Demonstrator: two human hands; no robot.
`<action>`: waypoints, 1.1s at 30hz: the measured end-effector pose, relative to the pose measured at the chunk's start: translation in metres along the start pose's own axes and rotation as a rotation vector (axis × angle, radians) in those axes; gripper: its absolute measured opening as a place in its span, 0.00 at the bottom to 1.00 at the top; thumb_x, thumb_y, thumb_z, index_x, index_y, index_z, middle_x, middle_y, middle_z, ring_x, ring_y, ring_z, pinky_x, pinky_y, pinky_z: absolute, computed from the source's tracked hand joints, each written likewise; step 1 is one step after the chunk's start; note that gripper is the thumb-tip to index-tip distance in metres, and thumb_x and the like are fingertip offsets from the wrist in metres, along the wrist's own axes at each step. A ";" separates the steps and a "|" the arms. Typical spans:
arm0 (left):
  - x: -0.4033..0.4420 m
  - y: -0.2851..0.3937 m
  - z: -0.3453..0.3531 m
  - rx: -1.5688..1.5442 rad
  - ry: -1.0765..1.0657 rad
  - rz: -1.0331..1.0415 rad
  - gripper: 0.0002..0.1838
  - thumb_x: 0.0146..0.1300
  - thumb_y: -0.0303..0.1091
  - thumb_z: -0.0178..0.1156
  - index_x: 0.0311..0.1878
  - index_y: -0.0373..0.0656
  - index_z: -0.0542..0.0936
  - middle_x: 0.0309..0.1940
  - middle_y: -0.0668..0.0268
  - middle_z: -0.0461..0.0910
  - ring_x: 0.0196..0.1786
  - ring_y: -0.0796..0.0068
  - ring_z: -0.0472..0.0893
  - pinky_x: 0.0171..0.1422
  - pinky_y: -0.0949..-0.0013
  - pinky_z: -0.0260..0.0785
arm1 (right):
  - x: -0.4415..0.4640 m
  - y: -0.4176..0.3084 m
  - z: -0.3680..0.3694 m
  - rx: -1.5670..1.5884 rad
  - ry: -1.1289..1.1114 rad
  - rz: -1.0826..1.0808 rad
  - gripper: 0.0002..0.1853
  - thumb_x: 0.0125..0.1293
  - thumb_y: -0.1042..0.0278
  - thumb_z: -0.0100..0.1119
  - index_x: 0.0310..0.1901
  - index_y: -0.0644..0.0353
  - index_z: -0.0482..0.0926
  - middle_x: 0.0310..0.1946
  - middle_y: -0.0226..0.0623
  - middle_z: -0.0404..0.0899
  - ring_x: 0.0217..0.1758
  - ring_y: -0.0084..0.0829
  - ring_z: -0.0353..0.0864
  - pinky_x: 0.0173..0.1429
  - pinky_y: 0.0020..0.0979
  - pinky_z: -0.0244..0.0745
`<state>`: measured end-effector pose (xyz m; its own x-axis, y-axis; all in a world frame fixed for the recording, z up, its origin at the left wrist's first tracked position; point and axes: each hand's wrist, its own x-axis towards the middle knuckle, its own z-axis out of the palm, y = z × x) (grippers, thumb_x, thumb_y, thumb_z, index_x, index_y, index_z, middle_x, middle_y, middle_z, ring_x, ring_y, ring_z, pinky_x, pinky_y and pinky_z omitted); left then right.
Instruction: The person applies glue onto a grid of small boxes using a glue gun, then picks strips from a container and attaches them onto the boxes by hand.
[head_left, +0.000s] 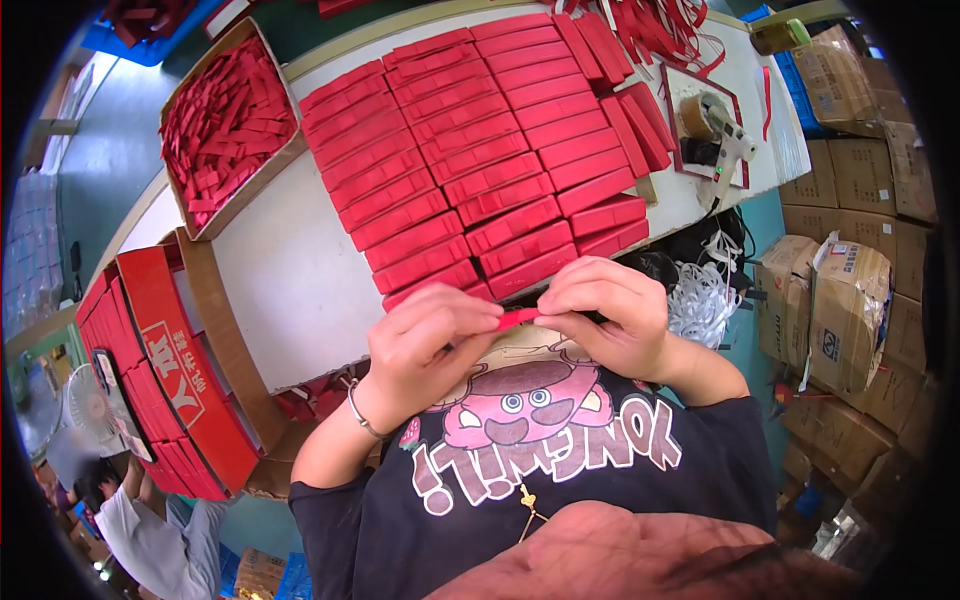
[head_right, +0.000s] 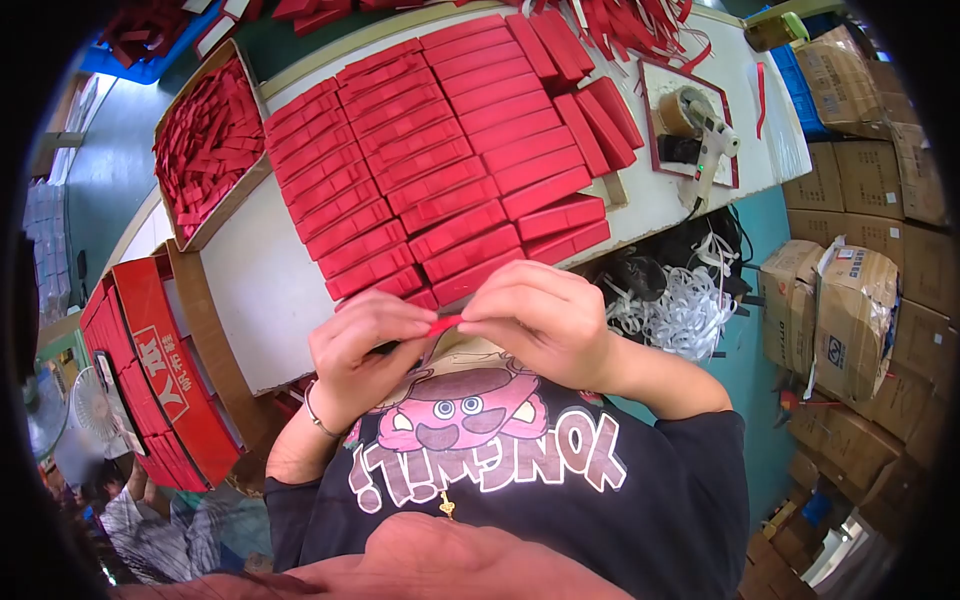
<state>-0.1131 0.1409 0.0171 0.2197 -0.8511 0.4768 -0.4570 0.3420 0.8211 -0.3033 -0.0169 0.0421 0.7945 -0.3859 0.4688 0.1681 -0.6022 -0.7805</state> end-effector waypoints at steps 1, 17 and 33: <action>-0.004 0.000 0.003 -0.041 -0.032 -0.008 0.13 0.54 0.16 0.79 0.40 0.36 0.86 0.37 0.56 0.91 0.38 0.59 0.91 0.43 0.63 0.83 | -0.006 -0.001 -0.003 0.010 -0.028 0.075 0.13 0.58 0.79 0.82 0.45 0.66 0.89 0.35 0.40 0.88 0.36 0.37 0.89 0.41 0.33 0.84; -0.033 -0.008 0.019 1.040 -0.125 0.350 0.25 0.64 0.38 0.66 0.66 0.59 0.89 0.53 0.76 0.82 0.51 0.76 0.75 0.54 0.67 0.70 | -0.022 0.012 -0.013 0.231 0.082 0.791 0.06 0.71 0.74 0.74 0.44 0.67 0.89 0.33 0.27 0.89 0.32 0.12 0.84 0.38 0.19 0.79; -0.017 -0.008 0.017 1.013 -0.252 0.366 0.21 0.66 0.34 0.65 0.62 0.48 0.90 0.55 0.72 0.85 0.48 0.71 0.77 0.51 0.65 0.69 | -0.076 0.013 0.028 0.387 0.261 0.912 0.12 0.73 0.69 0.74 0.49 0.70 0.89 0.33 0.36 0.89 0.23 0.17 0.80 0.28 0.23 0.74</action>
<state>-0.1276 0.1457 -0.0030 -0.2022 -0.8614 0.4660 -0.9779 0.2036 -0.0479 -0.3453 0.0242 -0.0157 0.5701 -0.7520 -0.3309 -0.2232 0.2459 -0.9433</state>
